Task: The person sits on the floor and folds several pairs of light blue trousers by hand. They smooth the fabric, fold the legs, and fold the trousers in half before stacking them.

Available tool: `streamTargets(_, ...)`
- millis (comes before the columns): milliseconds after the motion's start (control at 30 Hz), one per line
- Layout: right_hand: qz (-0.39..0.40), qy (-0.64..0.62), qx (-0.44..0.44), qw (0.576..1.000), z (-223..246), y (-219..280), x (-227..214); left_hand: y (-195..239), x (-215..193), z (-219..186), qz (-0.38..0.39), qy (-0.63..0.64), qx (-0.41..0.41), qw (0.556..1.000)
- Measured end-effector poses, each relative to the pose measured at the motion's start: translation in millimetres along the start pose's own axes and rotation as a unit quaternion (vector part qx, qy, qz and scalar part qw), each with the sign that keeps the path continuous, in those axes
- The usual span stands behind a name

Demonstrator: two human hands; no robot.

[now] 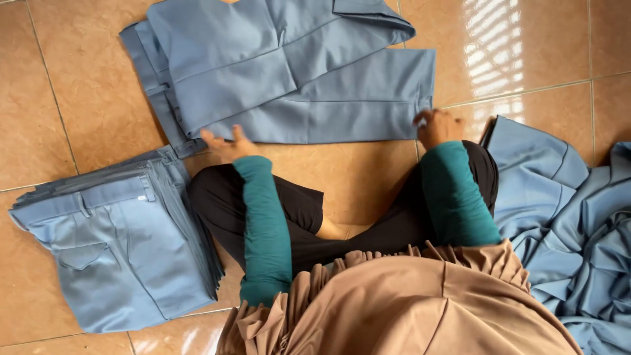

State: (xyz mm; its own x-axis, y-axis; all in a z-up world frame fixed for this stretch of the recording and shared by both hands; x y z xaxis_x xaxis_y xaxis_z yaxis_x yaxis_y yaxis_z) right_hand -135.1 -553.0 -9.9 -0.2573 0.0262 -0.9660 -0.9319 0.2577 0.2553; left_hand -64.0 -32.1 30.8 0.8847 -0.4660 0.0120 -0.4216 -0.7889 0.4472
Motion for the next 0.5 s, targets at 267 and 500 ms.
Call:
streamTargets(267,-0.268,-0.088,-0.087,0.955,69.1,-150.6,-94.7,43.9,105.5,55.4,0.24,-0.618,0.452,0.596)
streamTargets(500,-0.184,-0.022,-0.075,0.98,103.7,-223.7,-76.6,2.1,106.1,83.4,0.188,-0.635,0.485,0.571)
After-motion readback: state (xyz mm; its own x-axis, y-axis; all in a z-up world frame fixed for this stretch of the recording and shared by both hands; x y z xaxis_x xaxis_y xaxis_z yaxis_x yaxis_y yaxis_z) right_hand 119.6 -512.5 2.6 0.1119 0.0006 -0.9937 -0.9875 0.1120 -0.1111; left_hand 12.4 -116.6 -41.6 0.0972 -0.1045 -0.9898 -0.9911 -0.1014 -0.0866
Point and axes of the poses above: each hand's wrist, its own y-axis away from the middle knuckle, its own x-axis out of the palm, z = x × y, the point moved 5 cm from there along -y, towards the middle knuckle, and after that the axes turned 6 degrees about -z, right-handed, at the moved point
